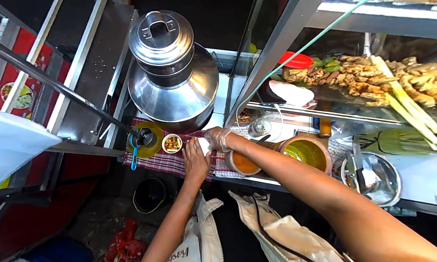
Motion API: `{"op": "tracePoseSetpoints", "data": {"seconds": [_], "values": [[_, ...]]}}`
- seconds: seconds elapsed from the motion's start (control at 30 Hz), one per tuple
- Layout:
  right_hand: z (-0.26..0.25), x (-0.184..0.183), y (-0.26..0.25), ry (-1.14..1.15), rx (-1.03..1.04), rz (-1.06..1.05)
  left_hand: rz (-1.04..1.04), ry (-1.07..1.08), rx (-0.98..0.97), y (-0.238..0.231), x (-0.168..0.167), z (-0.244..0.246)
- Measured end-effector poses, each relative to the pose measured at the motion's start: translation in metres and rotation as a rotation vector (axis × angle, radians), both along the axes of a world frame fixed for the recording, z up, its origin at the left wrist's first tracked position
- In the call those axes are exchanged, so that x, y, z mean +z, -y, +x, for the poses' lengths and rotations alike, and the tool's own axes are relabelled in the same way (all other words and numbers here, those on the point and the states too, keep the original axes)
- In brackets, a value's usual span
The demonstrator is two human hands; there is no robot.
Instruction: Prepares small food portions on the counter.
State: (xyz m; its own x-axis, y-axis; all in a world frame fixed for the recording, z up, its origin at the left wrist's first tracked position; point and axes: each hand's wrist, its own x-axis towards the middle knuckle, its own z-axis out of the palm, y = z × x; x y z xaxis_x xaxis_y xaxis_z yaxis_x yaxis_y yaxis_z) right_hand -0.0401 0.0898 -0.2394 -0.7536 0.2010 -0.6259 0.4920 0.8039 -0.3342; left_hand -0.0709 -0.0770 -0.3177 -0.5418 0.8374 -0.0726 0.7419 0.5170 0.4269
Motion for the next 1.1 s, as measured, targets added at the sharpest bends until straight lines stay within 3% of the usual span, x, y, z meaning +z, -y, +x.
{"op": "tracePoseSetpoints", "data": {"seconds": [0.17, 0.33, 0.63, 0.9, 1.1], "values": [[0.01, 0.004, 0.008, -0.176, 0.122, 0.094, 0.006, 0.036, -0.021, 0.003, 0.003, -0.003], [0.005, 0.01, 0.016, -0.182, 0.216, 0.155, 0.034, 0.069, -0.014, 0.004, 0.002, -0.003], [0.007, 0.009, 0.035, -0.218, 0.157, 0.239, 0.269, 0.213, 0.031, 0.007, -0.01, -0.005], [0.004, 0.012, 0.049, -0.184, 0.142, 0.266, 0.548, 0.497, 0.239, 0.018, -0.023, 0.005], [0.005, 0.01, 0.053, -0.24, 0.191, 0.262, 0.625, 0.736, 0.32, 0.035, -0.041, 0.019]]}}
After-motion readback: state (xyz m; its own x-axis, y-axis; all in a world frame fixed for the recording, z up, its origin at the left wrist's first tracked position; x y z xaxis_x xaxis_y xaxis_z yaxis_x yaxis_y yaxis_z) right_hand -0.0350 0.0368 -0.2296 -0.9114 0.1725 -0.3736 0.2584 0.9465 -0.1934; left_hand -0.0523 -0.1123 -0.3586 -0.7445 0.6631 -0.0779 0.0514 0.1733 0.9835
